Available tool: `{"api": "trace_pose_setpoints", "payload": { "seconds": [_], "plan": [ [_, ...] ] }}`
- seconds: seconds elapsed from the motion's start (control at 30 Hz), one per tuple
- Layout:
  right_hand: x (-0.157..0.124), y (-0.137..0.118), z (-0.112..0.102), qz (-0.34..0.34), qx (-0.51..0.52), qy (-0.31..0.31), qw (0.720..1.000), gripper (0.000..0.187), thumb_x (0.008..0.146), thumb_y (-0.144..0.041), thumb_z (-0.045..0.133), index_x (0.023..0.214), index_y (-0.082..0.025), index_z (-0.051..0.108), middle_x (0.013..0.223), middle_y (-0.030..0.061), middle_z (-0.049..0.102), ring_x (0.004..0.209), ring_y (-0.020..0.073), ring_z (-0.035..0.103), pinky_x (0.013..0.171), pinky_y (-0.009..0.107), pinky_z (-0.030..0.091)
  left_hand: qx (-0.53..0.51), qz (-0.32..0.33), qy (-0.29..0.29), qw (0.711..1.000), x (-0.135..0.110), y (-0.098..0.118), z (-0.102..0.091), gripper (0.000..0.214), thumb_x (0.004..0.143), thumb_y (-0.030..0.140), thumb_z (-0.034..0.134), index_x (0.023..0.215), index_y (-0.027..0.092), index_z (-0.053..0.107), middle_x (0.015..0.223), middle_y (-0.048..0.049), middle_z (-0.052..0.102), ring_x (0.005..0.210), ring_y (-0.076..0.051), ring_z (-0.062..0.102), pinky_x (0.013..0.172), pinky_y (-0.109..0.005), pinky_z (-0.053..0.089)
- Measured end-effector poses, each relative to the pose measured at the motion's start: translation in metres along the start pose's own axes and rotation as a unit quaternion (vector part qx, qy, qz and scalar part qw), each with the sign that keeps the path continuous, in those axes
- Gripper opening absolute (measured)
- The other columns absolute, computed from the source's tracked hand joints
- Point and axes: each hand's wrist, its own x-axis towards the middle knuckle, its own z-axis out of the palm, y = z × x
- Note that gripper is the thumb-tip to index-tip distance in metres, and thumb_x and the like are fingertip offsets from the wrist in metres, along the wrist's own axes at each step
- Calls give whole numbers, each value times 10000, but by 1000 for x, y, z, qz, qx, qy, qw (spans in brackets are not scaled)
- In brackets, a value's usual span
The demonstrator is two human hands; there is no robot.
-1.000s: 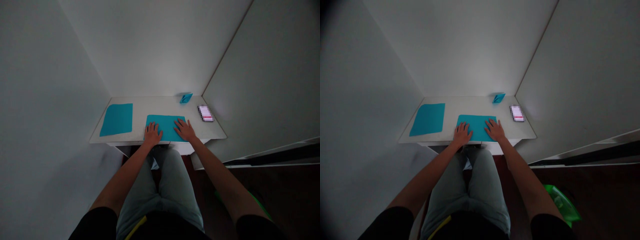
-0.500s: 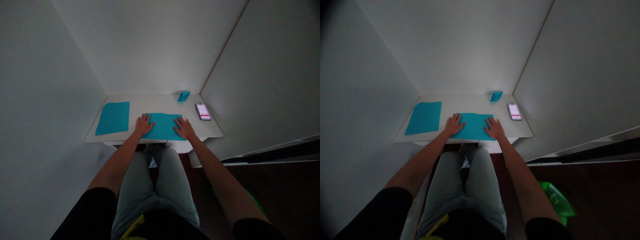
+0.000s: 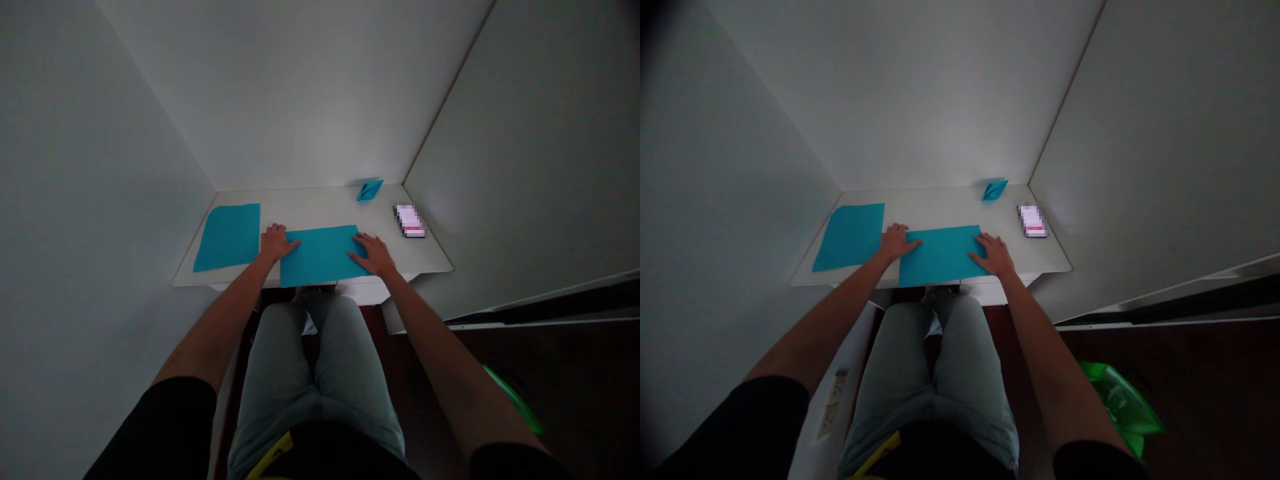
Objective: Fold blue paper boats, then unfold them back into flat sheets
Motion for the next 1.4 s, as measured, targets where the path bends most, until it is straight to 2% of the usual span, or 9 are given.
{"api": "trace_pose_setpoints", "payload": {
  "seconds": [0.13, 0.27, 0.33, 0.6, 0.77, 0.93, 1.1, 1.23, 1.4],
  "plan": [
    [0, 1, -1, -5, -1, 1, 1000, 743, 1007, -688, 543, 1595, -235, 537, 1685, 113, 501, 1579, 334, 432, 1343, 610, 232, -51, -32, -63, 996, 16, -14, -2, 692, 768, 643, 832, 1241, 151, 715, 1428, -250, 638, 1351, -435, 584, 1094, -514, 488],
    [0, 1, -1, -8, -19, 2, 1000, 740, 1014, -690, 519, 1604, -244, 520, 1676, 108, 513, 1566, 329, 449, 1339, 608, 242, -149, -23, -100, 983, 24, -25, 3, 323, 894, 414, 718, 1108, 172, 731, 1157, -166, 764, 1066, -309, 711, 930, -407, 545],
    [0, 1, -1, -11, -23, 4, 1000, 735, 1017, -691, 511, 1604, -249, 517, 1674, 104, 516, 1561, 327, 455, 1337, 604, 248, -184, -19, -94, 978, 23, -30, 3, 270, 899, 343, 693, 1105, 173, 731, 1104, -136, 780, 1004, -266, 720, 874, -354, 550],
    [1, 5, 1, -16, -21, 16, 1000, 694, 1011, -709, 517, 1532, -259, 599, 1651, 102, 546, 1543, 349, 476, 1315, 633, 273, -298, -15, -59, 953, 0, -55, -17, 249, 932, 302, 644, 1055, 169, 815, 1131, -122, 815, 1040, -250, 739, 925, -328, 561],
    [2, 6, 2, -16, -23, 25, 999, 673, 1020, -705, 499, 1520, -271, 614, 1642, 92, 557, 1528, 349, 492, 1302, 638, 299, -354, -52, -134, 924, -20, -81, -26, 227, 855, 385, 766, 828, 163, 802, 770, -72, 773, 756, -213, 711, 721, -307, 559],
    [3, 7, 3, -12, -31, 27, 999, 654, 1002, -705, 530, 1504, -298, 625, 1643, 81, 558, 1517, 355, 503, 1292, 640, 319, -432, -161, -37, 886, -32, -116, -36, 281, 820, 441, 805, 870, 170, 751, 800, -54, 764, 730, -185, 727, 560, -231, 453],
    [3, 7, 4, -10, -35, 29, 999, 653, 996, -704, 530, 1487, -288, 635, 1626, 91, 574, 1502, 361, 517, 1272, 642, 348, -472, -290, 80, 828, -42, -161, -44, 268, 864, 406, 747, 974, 163, 720, 827, -70, 757, 745, -184, 740, 589, -243, 479],
    [2, 6, 2, -10, -37, 28, 999, 649, 996, -705, 520, 1491, -300, 629, 1621, 88, 578, 1500, 358, 521, 1261, 642, 366, -444, -322, 94, 831, -59, -190, -42, 293, 838, 417, 744, 958, 153, 703, 738, -68, 732, 728, -211, 737, 626, -283, 511],
    [2, 6, 2, -8, -30, 28, 999, 651, 992, -700, 530, 1486, -290, 632, 1623, 96, 576, 1501, 358, 520, 1265, 637, 362, -370, -324, 92, 866, -83, -209, -34, 195, 844, 372, 688, 870, 178, 687, 732, -64, 741, 804, -241, 737, 711, -310, 528]
  ]
}}
